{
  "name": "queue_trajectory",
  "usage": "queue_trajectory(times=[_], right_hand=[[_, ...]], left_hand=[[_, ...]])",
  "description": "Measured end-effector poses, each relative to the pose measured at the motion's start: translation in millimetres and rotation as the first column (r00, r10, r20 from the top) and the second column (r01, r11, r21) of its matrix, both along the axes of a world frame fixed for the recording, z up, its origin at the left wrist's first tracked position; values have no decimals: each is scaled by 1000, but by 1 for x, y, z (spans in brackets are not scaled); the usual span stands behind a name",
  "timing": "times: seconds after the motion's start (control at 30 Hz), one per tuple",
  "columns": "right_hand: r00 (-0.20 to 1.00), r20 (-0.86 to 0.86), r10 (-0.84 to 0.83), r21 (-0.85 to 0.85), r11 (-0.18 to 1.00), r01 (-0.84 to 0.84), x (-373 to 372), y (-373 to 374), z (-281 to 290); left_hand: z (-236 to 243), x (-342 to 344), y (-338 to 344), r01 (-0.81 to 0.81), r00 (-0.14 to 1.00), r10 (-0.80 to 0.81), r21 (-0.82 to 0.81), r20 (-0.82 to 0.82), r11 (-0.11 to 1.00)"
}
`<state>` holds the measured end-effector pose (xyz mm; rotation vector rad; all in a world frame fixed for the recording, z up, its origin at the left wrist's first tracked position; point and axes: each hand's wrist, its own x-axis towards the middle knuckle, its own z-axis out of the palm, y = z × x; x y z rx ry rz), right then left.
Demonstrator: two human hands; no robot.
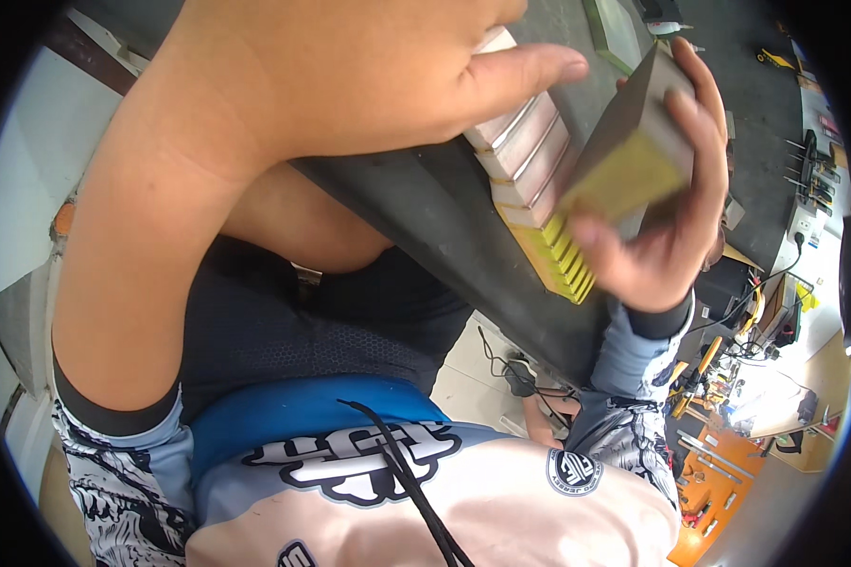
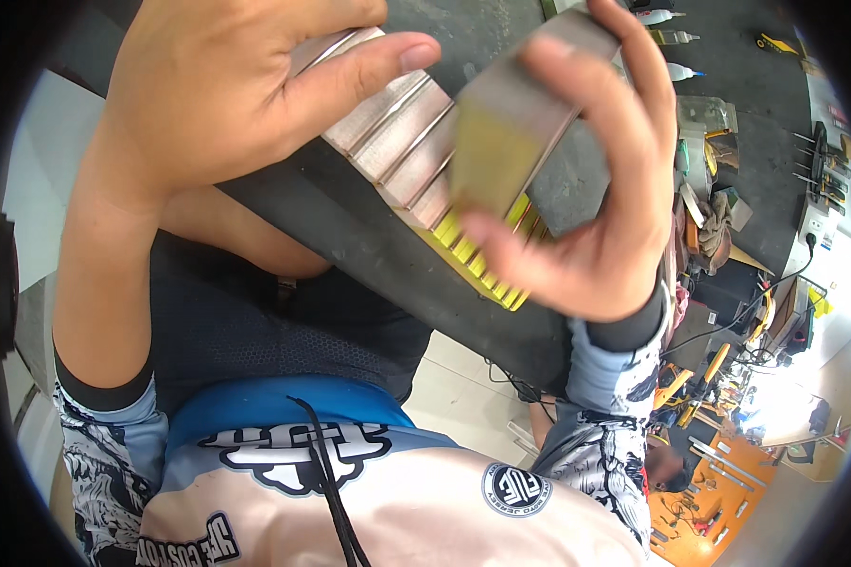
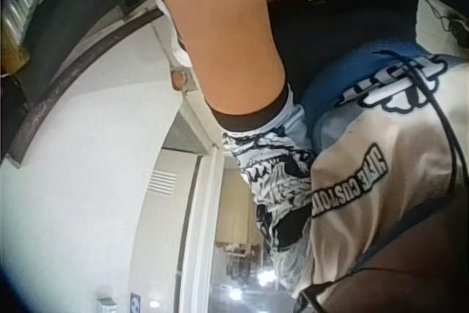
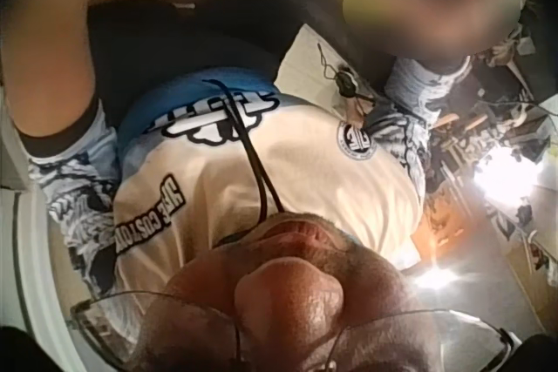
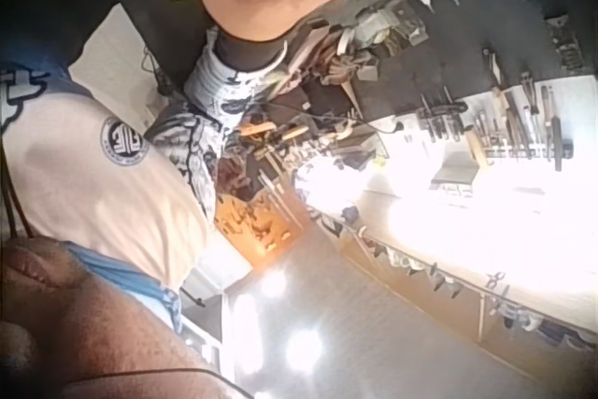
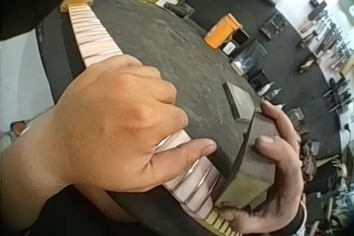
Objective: The recorder is using a sanding block to level and smooth the frets on a guitar neck.
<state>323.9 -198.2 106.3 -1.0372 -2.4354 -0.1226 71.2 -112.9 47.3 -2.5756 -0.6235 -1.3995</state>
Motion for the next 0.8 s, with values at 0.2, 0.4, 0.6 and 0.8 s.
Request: queue_trajectory(times=[0.2,0.4,0.6,0.8], right_hand=[[996,-56,65,-52,996,-68,-2,-4,-3],[996,-49,77,-58,995,-80,-7,-5,-1],[993,-36,111,-14,994,-111,-9,-8,-2],[996,59,73,23,997,-74,-12,-9,2]], left_hand=[[3,1,0,2,1000,-3,-18,-21,1000],[1,1,0,5,1000,-5,2,-2,1000],[2,3,-1,59,995,-55,-57,80,997],[2,3,-1,59,996,-54,-67,71,996]])
